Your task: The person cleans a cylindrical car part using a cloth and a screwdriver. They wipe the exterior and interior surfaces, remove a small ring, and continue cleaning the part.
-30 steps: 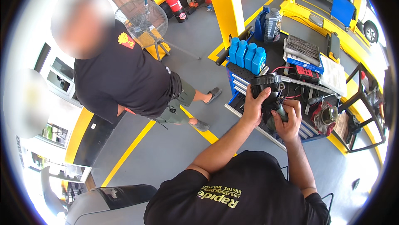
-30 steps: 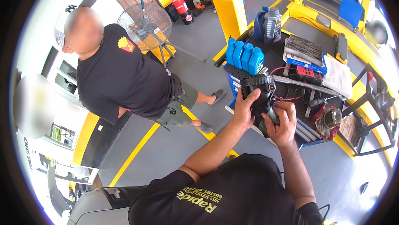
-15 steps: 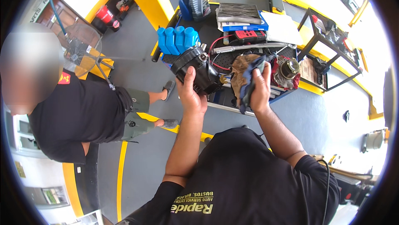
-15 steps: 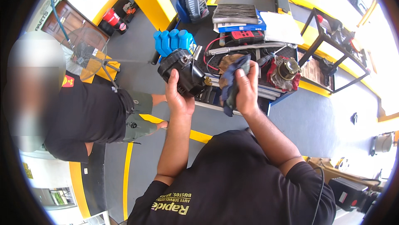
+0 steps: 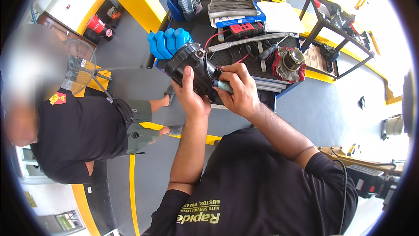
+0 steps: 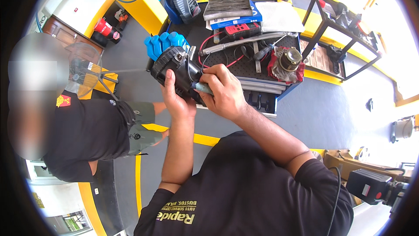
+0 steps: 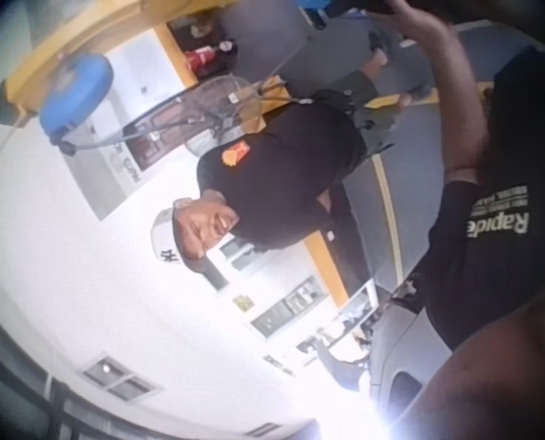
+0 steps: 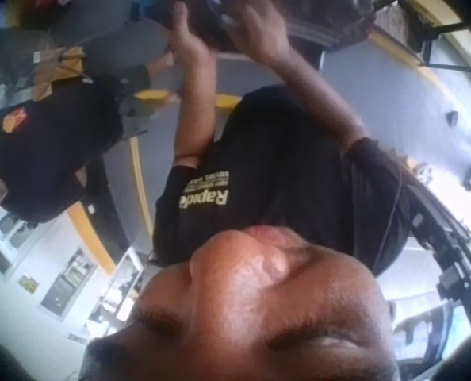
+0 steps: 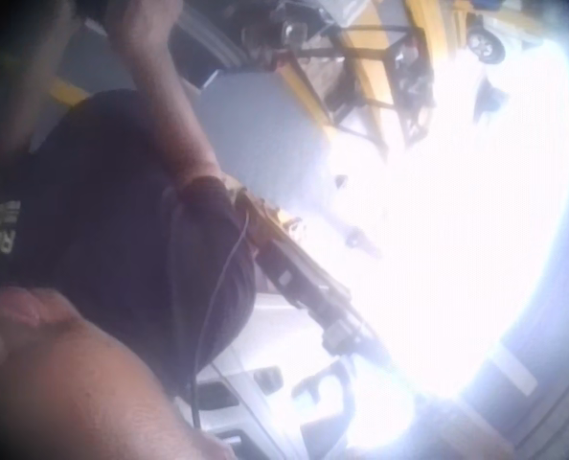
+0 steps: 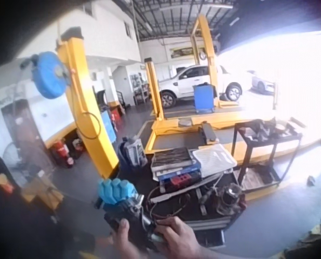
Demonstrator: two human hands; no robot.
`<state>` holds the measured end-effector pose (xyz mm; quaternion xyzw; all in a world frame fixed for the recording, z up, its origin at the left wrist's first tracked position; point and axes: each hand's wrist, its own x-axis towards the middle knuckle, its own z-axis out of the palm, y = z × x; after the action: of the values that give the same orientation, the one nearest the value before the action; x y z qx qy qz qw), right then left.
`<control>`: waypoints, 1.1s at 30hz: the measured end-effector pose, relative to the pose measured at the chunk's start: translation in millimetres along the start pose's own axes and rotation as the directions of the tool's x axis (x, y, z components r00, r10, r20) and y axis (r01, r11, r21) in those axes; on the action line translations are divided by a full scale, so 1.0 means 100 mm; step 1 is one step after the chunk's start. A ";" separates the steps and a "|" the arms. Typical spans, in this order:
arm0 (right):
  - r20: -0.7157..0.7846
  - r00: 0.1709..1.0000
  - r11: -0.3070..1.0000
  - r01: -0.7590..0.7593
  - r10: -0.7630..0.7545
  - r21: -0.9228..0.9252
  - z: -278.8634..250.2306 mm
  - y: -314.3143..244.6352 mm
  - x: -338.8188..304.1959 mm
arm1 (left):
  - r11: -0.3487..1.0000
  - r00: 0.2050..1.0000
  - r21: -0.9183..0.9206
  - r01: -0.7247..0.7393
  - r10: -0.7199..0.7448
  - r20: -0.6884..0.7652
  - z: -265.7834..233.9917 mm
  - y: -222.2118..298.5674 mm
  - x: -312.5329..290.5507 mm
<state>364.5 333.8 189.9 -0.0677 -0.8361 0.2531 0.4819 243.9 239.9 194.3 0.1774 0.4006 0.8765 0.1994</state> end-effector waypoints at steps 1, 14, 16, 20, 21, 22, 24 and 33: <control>0.004 1.000 1.000 0.023 -0.023 0.000 -0.01 0.01 0.01 | 1.000 1.000 0.011 0.005 -0.005 -0.009 0.00 0.00 0.00; 0.100 0.992 0.996 0.073 -0.078 0.055 -0.07 0.15 -0.01 | 1.000 1.000 0.015 -0.004 0.004 -0.025 -0.01 0.01 -0.06; 0.043 0.993 0.991 0.109 -0.112 0.072 -0.05 0.16 -0.02 | 1.000 1.000 0.023 -0.006 0.006 -0.031 0.00 0.00 -0.06; 0.294 0.951 0.991 0.057 -0.091 0.122 -0.13 0.33 -0.06 | 1.000 0.997 0.021 -0.013 0.015 -0.075 -0.03 0.03 -0.04; 0.258 0.961 0.986 0.058 -0.098 0.157 -0.16 0.39 -0.07 | 0.999 0.998 0.031 0.006 -0.005 -0.057 -0.04 0.03 -0.03; 0.231 0.970 0.983 0.031 -0.073 0.178 -0.20 0.45 -0.09 | 0.999 0.998 0.034 0.006 -0.004 -0.063 -0.05 0.04 -0.04; 0.148 0.980 0.971 -0.157 0.130 0.183 -0.27 0.55 -0.12 | 0.999 0.997 0.016 0.034 -0.033 -0.076 -0.06 0.05 -0.04; 0.222 0.919 0.854 -0.387 0.325 0.348 -0.21 0.25 0.04 | 0.994 0.992 -0.004 0.112 -0.112 -0.056 -0.10 -0.08 0.00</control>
<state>376.5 364.0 189.4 -0.1057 -0.7778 0.5016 0.3637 240.6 238.9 182.0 0.1299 0.4152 0.8687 0.2371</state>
